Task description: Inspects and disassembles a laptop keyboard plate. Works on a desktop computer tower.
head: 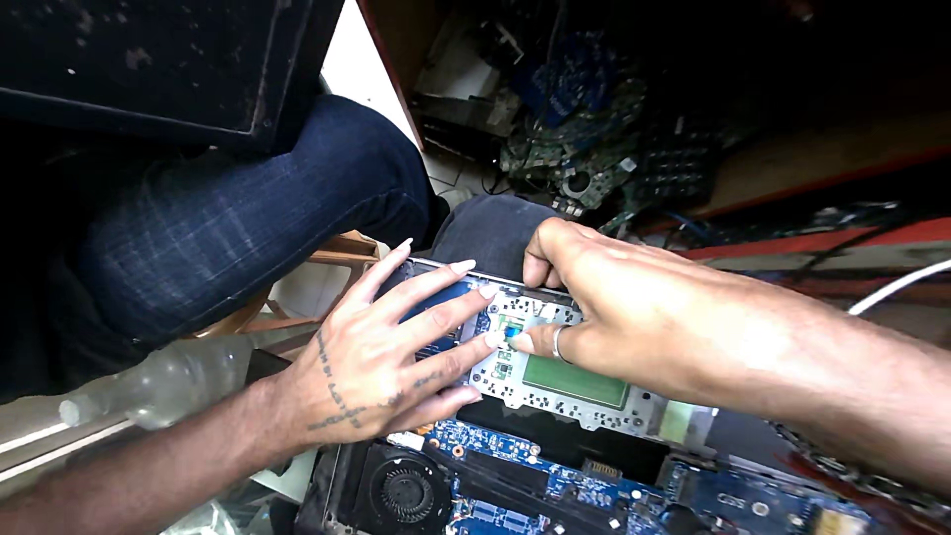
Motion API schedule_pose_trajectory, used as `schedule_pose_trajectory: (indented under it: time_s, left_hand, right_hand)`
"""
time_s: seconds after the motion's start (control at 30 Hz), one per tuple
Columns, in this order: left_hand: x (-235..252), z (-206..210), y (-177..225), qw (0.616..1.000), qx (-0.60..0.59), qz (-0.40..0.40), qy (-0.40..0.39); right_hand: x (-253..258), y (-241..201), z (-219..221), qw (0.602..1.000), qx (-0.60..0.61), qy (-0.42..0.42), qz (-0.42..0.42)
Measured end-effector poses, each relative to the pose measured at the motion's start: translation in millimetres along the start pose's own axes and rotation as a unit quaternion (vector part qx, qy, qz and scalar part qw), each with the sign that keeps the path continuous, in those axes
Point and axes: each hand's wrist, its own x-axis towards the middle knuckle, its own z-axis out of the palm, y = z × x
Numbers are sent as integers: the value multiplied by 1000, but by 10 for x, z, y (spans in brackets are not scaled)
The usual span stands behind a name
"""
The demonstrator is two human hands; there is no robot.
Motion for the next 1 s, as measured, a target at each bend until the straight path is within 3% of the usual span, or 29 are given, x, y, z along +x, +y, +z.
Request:
schedule_pose_trajectory:
  time_s: [1.0]
  left_hand:
    - [29, -58, 9, 999, 22, 17, -36]
  right_hand:
    - [-18, -11, 15, 1000, -6, 7, -2]
